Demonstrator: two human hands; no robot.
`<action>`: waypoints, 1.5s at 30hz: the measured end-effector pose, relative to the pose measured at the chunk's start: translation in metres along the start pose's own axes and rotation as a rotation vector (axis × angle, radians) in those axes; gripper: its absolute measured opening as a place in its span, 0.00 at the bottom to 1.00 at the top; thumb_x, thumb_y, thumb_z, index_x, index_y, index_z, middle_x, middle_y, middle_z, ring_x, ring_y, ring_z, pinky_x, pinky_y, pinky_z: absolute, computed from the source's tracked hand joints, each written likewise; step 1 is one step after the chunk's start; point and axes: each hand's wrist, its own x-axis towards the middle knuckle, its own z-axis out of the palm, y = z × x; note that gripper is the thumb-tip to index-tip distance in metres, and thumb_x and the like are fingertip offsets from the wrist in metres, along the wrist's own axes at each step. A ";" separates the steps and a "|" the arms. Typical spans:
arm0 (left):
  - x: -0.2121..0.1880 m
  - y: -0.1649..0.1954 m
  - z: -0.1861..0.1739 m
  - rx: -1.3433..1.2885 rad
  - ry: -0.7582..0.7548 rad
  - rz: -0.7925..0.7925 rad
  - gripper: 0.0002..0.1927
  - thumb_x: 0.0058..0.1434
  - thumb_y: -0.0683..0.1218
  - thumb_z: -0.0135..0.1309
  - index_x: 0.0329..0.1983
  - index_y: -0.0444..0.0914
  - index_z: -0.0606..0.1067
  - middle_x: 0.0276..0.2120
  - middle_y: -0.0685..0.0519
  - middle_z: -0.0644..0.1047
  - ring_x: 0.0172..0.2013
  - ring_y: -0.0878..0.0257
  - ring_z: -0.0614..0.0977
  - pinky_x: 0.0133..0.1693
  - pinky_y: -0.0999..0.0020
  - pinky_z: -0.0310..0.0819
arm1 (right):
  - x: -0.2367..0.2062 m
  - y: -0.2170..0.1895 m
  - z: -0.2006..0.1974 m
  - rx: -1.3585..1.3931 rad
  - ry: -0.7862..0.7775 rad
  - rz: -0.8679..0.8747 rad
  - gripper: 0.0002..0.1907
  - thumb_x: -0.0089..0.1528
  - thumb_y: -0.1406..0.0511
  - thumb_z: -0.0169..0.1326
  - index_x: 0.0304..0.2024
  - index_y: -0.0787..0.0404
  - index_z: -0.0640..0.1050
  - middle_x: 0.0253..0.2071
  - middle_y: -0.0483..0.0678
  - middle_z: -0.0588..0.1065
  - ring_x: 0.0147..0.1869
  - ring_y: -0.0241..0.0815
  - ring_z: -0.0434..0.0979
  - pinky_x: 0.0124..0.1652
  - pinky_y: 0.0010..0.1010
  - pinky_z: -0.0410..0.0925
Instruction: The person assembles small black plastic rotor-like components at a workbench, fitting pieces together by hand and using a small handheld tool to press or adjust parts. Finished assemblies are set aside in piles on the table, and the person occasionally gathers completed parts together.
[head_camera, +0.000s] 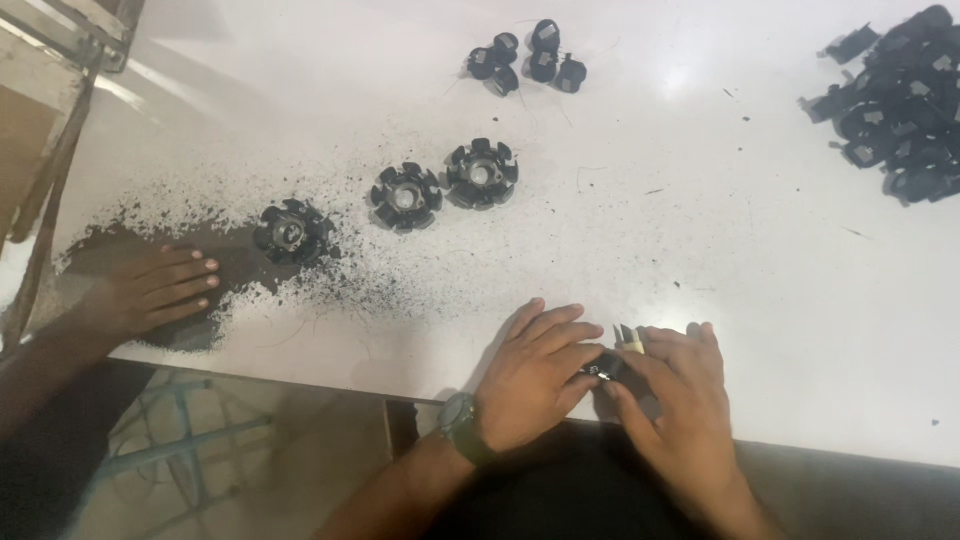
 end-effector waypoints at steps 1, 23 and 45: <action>-0.003 -0.001 0.001 -0.009 0.010 0.004 0.11 0.60 0.46 0.61 0.46 0.41 0.80 0.55 0.54 0.79 0.65 0.54 0.74 0.70 0.45 0.55 | -0.001 0.001 -0.002 0.017 -0.008 0.009 0.18 0.55 0.65 0.63 0.48 0.58 0.80 0.48 0.50 0.74 0.63 0.53 0.72 0.71 0.61 0.52; -0.009 0.017 0.015 -0.423 0.263 -0.084 0.07 0.61 0.41 0.63 0.42 0.40 0.82 0.47 0.54 0.82 0.46 0.64 0.81 0.49 0.67 0.75 | -0.012 0.021 -0.006 0.218 -0.044 0.003 0.16 0.60 0.64 0.58 0.50 0.59 0.78 0.49 0.51 0.76 0.67 0.54 0.72 0.73 0.60 0.49; -0.015 0.012 -0.003 0.108 0.127 0.154 0.07 0.58 0.42 0.61 0.40 0.38 0.78 0.51 0.50 0.77 0.57 0.54 0.77 0.56 0.55 0.72 | -0.016 0.016 0.010 -0.084 0.062 -0.060 0.19 0.48 0.61 0.68 0.39 0.58 0.80 0.45 0.48 0.74 0.62 0.48 0.72 0.73 0.64 0.48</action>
